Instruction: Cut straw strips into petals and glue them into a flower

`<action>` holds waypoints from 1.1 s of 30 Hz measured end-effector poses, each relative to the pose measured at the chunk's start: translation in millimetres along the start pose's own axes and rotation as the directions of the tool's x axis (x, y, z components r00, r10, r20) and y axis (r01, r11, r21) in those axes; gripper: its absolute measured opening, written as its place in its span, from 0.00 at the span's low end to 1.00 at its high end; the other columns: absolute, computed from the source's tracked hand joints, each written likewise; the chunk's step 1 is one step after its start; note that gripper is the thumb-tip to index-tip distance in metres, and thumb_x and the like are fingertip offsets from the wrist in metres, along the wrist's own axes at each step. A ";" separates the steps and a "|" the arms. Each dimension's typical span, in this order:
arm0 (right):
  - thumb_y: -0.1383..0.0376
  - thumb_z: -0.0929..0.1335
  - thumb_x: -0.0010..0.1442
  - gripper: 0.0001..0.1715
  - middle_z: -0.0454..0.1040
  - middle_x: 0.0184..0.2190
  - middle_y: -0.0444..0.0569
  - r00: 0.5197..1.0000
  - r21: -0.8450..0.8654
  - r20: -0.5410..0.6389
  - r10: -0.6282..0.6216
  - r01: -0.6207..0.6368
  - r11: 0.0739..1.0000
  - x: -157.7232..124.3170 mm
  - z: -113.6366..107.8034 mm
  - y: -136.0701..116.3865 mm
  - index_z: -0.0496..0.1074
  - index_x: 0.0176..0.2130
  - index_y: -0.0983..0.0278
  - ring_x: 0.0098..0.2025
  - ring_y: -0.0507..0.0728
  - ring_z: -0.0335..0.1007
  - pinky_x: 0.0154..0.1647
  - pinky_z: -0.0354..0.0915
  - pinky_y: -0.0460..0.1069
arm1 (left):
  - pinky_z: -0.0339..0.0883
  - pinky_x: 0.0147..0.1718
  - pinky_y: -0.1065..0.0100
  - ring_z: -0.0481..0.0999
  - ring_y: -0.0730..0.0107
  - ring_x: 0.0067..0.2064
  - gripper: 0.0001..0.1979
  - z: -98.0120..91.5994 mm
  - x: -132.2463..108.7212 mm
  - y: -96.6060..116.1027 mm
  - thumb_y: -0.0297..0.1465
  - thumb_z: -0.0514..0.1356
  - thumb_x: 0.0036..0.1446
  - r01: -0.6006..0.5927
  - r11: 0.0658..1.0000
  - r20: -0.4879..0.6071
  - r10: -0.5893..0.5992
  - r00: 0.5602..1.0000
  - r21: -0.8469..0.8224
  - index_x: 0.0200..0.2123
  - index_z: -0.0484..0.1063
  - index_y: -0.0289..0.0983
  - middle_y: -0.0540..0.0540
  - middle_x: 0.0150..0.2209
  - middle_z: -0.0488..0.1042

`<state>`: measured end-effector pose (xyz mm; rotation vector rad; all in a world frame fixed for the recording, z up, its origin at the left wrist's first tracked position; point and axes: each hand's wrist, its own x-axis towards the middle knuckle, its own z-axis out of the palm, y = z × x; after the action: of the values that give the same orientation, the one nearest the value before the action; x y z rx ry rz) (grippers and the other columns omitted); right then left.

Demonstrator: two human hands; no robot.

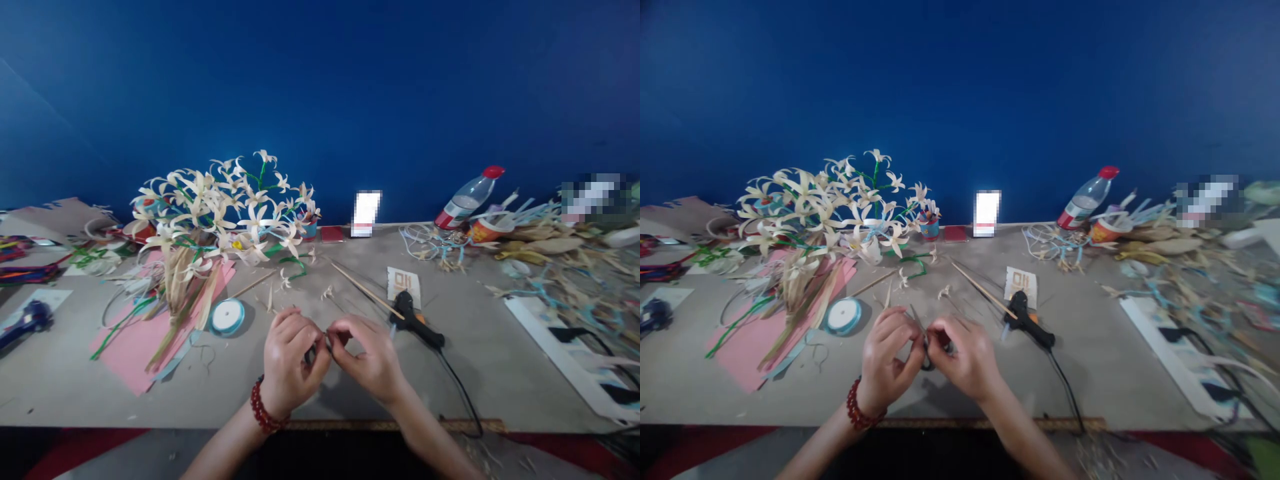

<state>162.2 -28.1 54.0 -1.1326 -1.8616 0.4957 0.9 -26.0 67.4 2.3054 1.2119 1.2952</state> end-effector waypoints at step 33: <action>0.68 0.66 0.58 0.02 0.73 0.26 0.43 0.998 -0.003 0.055 0.038 -0.037 0.999 0.9 -2.6 -1.1 0.69 0.34 0.61 0.27 0.53 0.69 0.31 0.64 0.46 | 0.66 0.49 0.54 0.70 0.68 0.29 0.07 2.6 -3.0 -1.9 0.22 0.56 0.52 0.010 1.000 -0.015 -0.010 1.000 0.016 0.26 0.65 0.40 0.51 0.23 0.70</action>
<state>163.7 -28.1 56.7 -1.1679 -1.8912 0.5509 1.2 -26.6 63.0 2.3016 1.2421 1.3064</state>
